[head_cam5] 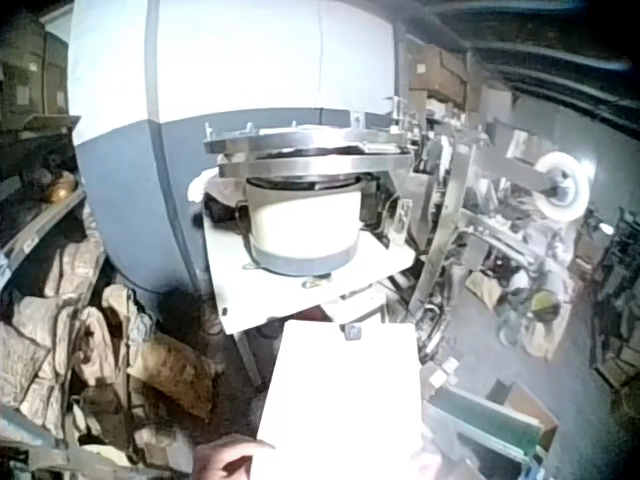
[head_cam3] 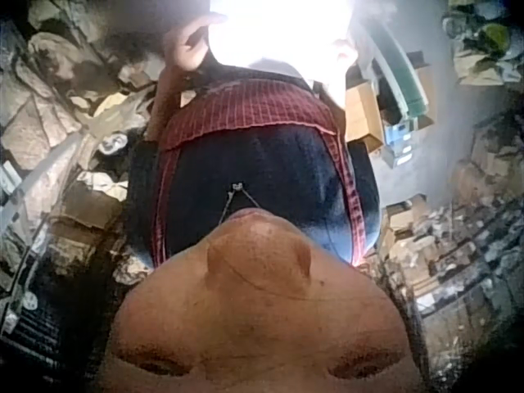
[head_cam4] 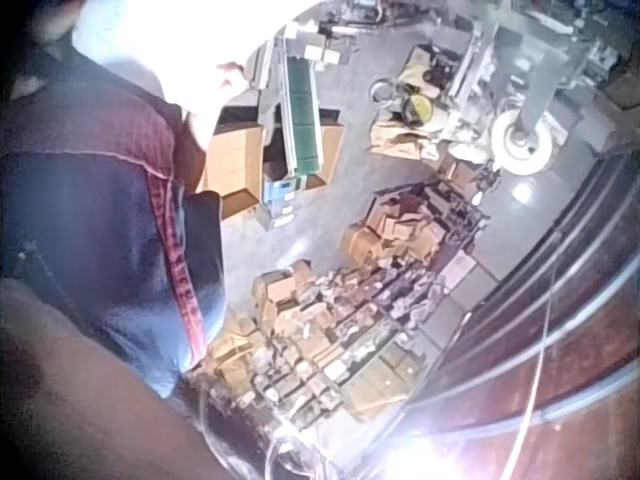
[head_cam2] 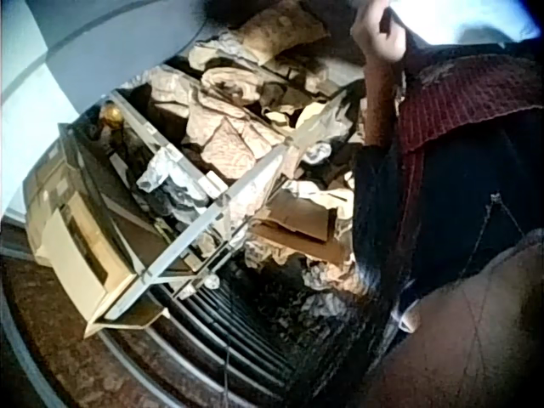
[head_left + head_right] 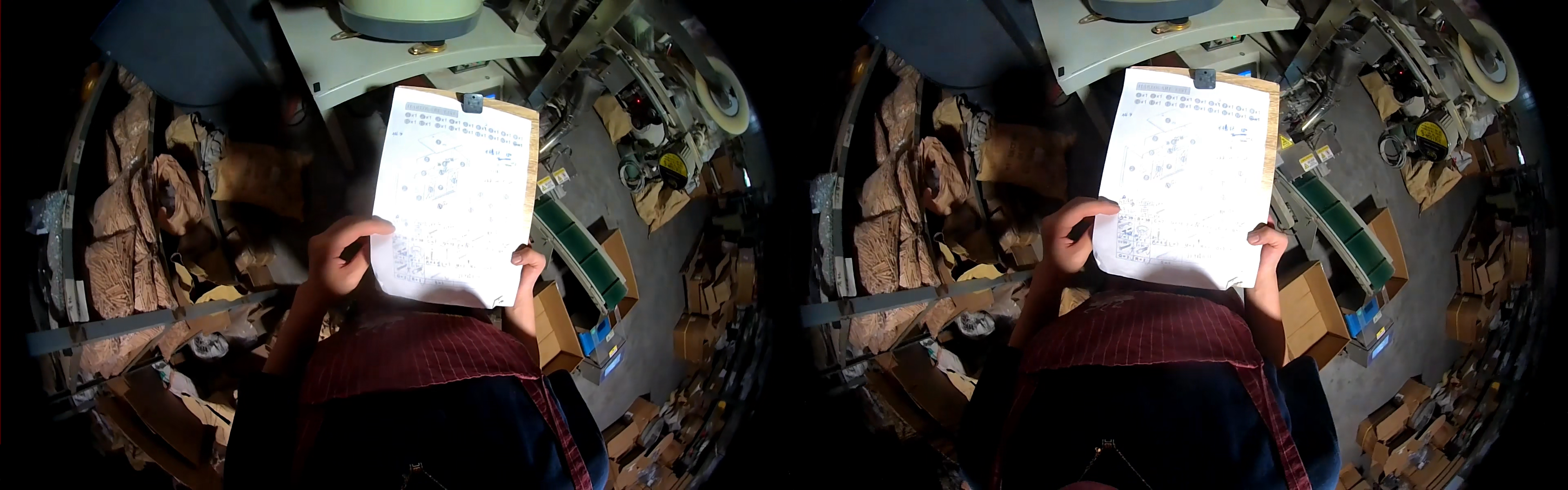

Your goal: The person stands in a warehouse environment holding a clipboard with a document. They flip through the pages of the document and then interact with the touchscreen interface of a nearby industrial machine, likely inputting data or adjusting settings.

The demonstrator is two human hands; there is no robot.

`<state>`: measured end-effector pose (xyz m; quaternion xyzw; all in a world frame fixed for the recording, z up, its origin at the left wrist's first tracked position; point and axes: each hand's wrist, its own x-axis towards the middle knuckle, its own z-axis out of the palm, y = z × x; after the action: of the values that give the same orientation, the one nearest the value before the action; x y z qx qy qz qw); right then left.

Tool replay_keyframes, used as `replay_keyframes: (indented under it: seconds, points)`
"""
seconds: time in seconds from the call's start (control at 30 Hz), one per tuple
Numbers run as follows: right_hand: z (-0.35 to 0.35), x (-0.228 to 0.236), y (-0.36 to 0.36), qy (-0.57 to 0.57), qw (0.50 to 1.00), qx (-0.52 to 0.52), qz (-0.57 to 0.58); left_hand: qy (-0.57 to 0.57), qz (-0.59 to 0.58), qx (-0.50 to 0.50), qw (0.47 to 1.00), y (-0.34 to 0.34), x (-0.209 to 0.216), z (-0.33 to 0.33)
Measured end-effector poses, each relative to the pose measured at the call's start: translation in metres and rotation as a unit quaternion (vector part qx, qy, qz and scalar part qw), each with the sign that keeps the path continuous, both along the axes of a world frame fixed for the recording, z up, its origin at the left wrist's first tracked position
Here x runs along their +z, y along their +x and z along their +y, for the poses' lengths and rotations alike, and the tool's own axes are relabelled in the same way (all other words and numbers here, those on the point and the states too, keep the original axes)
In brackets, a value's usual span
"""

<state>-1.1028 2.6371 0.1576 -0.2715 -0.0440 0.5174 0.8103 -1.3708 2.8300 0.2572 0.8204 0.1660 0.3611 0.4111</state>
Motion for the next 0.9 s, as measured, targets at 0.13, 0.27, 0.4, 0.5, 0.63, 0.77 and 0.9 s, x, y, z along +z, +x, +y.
replay_keyframes:
  seconds: [0.13,0.27,0.4,0.5,0.63,0.77,0.9]
  points:
    - [0.003,0.005,-0.002,-0.001,1.000,0.009,0.009,-0.011,-0.013,0.009,1.000,-0.003,-0.004,0.000]
    - [-0.001,-0.015,0.004,0.008,1.000,0.015,-0.016,-0.022,-0.022,0.010,0.999,-0.005,-0.001,-0.003]
    - [0.000,-0.012,0.001,-0.013,1.000,0.010,-0.010,-0.022,-0.029,0.011,0.999,-0.008,-0.004,-0.003]
    - [0.000,-0.004,-0.001,-0.038,0.999,0.010,0.006,-0.025,-0.027,0.013,0.999,-0.008,-0.005,-0.005]
    - [0.002,0.010,-0.007,-0.047,0.999,0.006,0.006,-0.029,-0.024,0.013,0.999,-0.008,-0.008,-0.007]
    - [0.001,0.010,-0.006,-0.052,0.999,0.011,0.003,-0.045,-0.044,0.018,0.998,-0.009,-0.016,-0.011]
    - [0.005,0.020,-0.010,-0.046,0.999,0.014,-0.011,-0.044,-0.054,0.025,0.997,-0.010,-0.021,-0.012]
